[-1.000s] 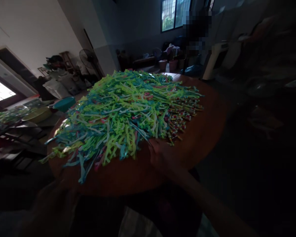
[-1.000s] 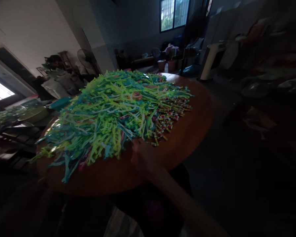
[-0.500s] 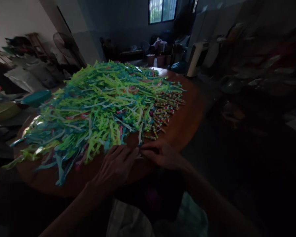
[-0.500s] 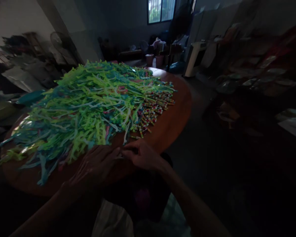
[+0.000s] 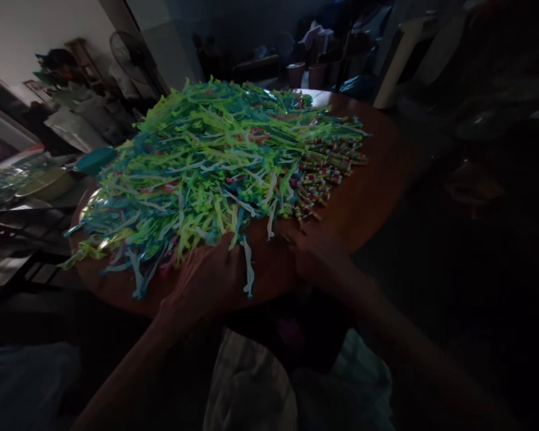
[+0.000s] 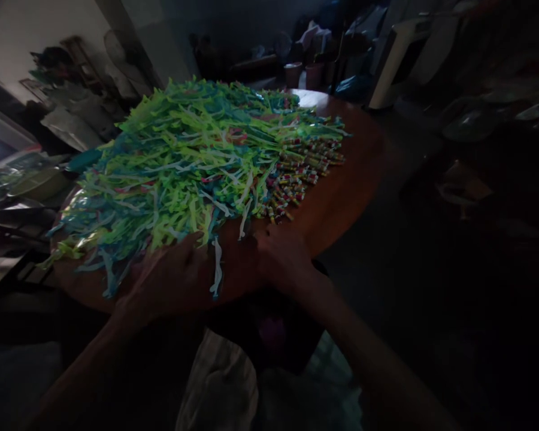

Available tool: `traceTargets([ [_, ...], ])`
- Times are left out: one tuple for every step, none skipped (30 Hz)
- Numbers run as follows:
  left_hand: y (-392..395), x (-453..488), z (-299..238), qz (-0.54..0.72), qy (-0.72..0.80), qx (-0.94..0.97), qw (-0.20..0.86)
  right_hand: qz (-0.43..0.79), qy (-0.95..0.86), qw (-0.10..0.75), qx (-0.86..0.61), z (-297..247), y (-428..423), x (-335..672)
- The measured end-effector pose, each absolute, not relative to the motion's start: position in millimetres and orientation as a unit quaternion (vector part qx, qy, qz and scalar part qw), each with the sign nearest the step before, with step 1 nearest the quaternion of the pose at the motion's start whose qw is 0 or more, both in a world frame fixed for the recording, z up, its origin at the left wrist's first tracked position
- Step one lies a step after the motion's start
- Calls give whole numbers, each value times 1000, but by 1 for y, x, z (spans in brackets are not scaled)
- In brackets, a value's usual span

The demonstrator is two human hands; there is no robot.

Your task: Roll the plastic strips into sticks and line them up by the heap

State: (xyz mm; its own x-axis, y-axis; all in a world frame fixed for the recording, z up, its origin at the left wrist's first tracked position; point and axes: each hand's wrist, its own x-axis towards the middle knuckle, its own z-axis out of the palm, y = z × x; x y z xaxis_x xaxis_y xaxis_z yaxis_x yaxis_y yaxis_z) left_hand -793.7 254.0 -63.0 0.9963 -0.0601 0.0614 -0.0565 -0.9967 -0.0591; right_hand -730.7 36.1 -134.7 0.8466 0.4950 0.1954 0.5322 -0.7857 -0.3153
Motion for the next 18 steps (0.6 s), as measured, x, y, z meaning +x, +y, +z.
traceTargets([
  [263, -799, -61, -39, 87, -995, 27, -56, -278, 221, -933, -139, 32, -735],
  [270, -806, -60, -40, 157, -987, 24, -62, -288, 270, -917, -144, 27, -740],
  [277, -811, -59, -38, 223, -974, 23, -69, -299, 326, -894, -148, 24, -744],
  [282, -816, -59, -32, 276, -960, 25, -76, -306, 386, -867, -153, 22, -747],
  [285, -820, -60, -21, 312, -950, 30, -83, -308, 445, -837, -156, 21, -750],
  [286, -823, -62, -11, 331, -943, 37, -86, -302, 498, -808, -159, 21, -751],
  [287, -825, -64, -6, 343, -938, 42, -88, -287, 542, -785, -162, 22, -752],
  [286, -825, -67, -2, 351, -935, 46, -89, -268, 578, -766, -164, 23, -753],
  [285, -825, -69, -1, 355, -933, 49, -91, -247, 604, -752, -165, 25, -752],
  [283, -824, -71, -4, 360, -932, 53, -96, -231, 621, -743, -166, 26, -752],
  [281, -822, -73, -14, 367, -928, 53, -104, -222, 628, -738, -166, 27, -751],
  [279, -821, -75, -27, 375, -925, 53, -118, -222, 627, -737, -167, 27, -750],
  [276, -819, -77, -44, 384, -921, 52, -136, -228, 618, -740, -168, 26, -749],
  [272, -817, -79, -61, 392, -916, 53, -155, -238, 602, -746, -169, 24, -748],
  [268, -815, -82, -76, 396, -914, 53, -173, -248, 582, -755, -171, 22, -748],
  [263, -812, -84, -87, 397, -912, 55, -187, -259, 559, -765, -172, 19, -748],
  [258, -809, -87, -95, 397, -911, 57, -196, -272, 537, -774, -174, 16, -749],
  [254, -805, -91, -105, 392, -912, 60, -195, -285, 515, -784, -175, 12, -750],
])
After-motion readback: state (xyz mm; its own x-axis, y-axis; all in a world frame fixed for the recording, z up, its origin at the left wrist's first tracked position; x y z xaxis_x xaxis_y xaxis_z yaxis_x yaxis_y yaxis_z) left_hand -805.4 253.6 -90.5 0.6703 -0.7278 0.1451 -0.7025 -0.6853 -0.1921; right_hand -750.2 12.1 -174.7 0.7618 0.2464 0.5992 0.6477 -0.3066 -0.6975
